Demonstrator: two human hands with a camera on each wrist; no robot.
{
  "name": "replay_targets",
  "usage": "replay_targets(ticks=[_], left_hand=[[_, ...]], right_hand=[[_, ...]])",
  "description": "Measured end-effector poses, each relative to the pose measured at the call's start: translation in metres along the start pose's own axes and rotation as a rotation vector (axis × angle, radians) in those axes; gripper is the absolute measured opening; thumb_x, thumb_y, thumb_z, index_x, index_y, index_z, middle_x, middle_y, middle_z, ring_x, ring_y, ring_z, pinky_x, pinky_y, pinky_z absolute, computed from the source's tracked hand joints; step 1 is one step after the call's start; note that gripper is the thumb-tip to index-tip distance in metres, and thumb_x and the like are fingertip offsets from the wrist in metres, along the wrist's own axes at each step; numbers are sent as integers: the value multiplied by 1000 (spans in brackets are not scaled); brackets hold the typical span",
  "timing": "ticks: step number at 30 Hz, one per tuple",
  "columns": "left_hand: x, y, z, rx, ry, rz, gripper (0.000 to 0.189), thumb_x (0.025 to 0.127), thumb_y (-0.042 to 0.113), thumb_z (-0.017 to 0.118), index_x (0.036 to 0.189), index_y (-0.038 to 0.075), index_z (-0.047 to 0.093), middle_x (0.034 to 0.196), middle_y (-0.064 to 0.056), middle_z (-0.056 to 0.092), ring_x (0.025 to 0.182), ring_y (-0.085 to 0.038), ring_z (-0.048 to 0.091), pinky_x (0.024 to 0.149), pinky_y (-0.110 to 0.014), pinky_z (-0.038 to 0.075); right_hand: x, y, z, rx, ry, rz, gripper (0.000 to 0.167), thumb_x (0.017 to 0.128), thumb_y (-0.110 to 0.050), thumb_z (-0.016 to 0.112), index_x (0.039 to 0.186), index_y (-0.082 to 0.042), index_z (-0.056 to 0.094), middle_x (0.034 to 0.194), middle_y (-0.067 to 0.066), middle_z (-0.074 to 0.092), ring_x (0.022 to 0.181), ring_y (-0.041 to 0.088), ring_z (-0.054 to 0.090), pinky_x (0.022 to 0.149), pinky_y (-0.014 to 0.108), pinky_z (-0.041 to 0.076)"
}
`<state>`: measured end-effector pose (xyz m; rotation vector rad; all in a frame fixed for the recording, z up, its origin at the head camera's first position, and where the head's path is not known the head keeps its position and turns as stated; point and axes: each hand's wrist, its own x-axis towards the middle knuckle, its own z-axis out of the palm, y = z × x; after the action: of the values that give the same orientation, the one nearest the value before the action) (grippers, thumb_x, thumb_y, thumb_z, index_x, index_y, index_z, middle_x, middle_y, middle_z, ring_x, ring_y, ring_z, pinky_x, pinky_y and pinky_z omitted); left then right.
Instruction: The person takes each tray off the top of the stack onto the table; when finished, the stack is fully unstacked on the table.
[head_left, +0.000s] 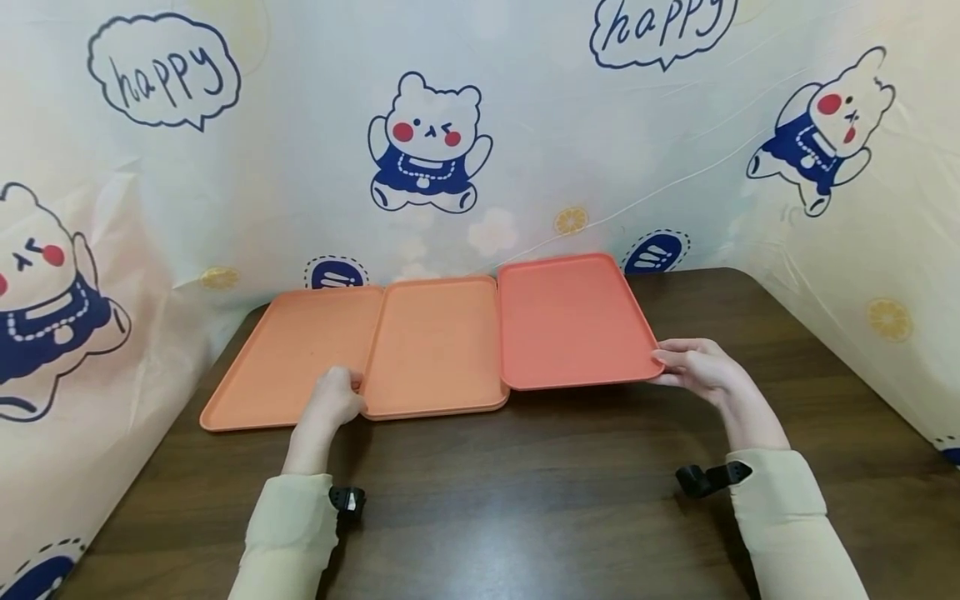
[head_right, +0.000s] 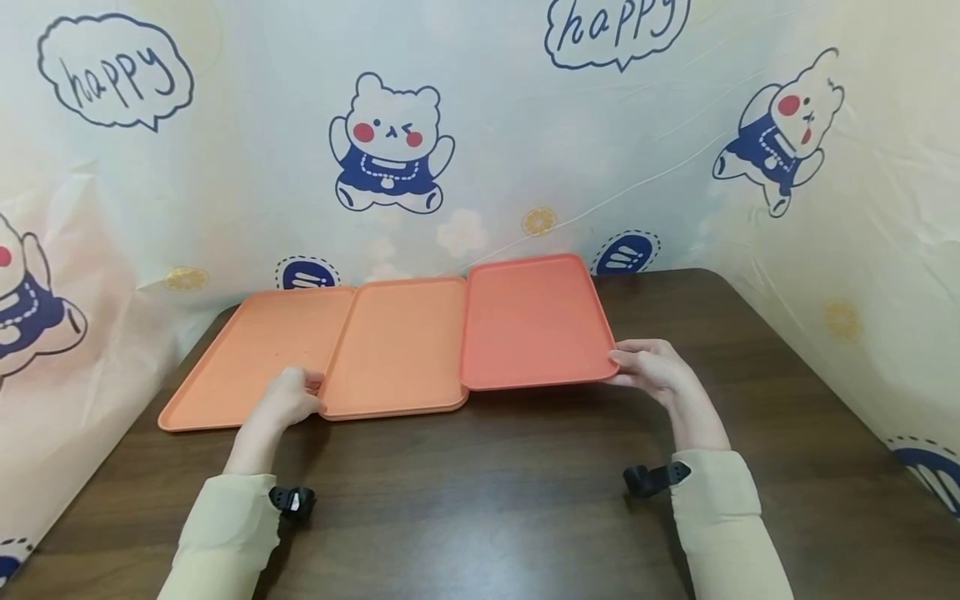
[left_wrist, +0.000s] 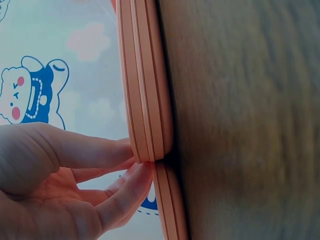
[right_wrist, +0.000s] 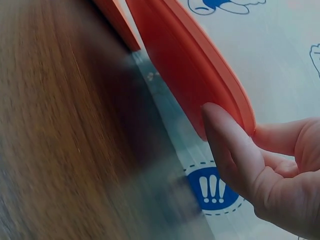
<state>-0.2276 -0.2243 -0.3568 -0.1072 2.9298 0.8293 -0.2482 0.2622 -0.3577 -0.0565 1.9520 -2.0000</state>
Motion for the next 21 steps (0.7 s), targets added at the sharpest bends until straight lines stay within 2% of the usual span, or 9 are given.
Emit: replay_targets(ticks=[3, 4, 7, 12, 16, 21], left_hand=[[-1, 0, -1, -5, 8, 3, 12, 71, -8, 65, 77, -4, 55, 75, -15, 49, 75, -26, 41, 60, -29, 36], [0, 0, -1, -3, 9, 2, 17, 71, -8, 64, 71, -1, 49, 69, -11, 42, 71, -25, 39, 57, -29, 34], [0, 1, -1, 15, 16, 7, 22, 71, -8, 65, 67, 2, 45, 66, -6, 35, 68, -23, 37, 55, -27, 31], [0, 2, -1, 46, 8, 5, 15, 72, -7, 65, 75, -2, 52, 70, -9, 40, 71, -24, 39, 57, -27, 32], [0, 2, -1, 47, 11, 13, 23, 72, -8, 65, 68, 2, 44, 66, -4, 33, 67, -22, 36, 55, -27, 29], [-2, 3, -1, 48, 12, 17, 29, 73, -8, 64, 66, 4, 39, 64, -3, 29, 64, -20, 33, 54, -26, 28]], right_hand=[[-1, 0, -5, -13, 8, 4, 46, 93, -5, 53, 130, 17, 37, 88, -4, 66, 81, 9, 66, 74, 26, 57], [-2, 0, -7, -16, 9, 4, 46, 93, -5, 53, 130, 17, 37, 88, -4, 66, 81, 9, 66, 74, 26, 57], [-3, 2, -11, -7, 5, 11, 41, 93, -5, 53, 127, 15, 41, 87, -4, 67, 80, 9, 66, 73, 25, 57], [-1, 7, -15, -3, 2, 27, 35, 93, -6, 54, 124, 10, 48, 88, -4, 68, 80, 9, 67, 73, 26, 57], [1, 9, -16, -18, 9, 41, 40, 93, -8, 54, 127, 11, 44, 88, -4, 67, 81, 9, 68, 74, 26, 56], [1, 12, -15, -23, 16, 57, 51, 94, -7, 52, 135, 17, 31, 87, -5, 67, 81, 9, 67, 75, 26, 56]])
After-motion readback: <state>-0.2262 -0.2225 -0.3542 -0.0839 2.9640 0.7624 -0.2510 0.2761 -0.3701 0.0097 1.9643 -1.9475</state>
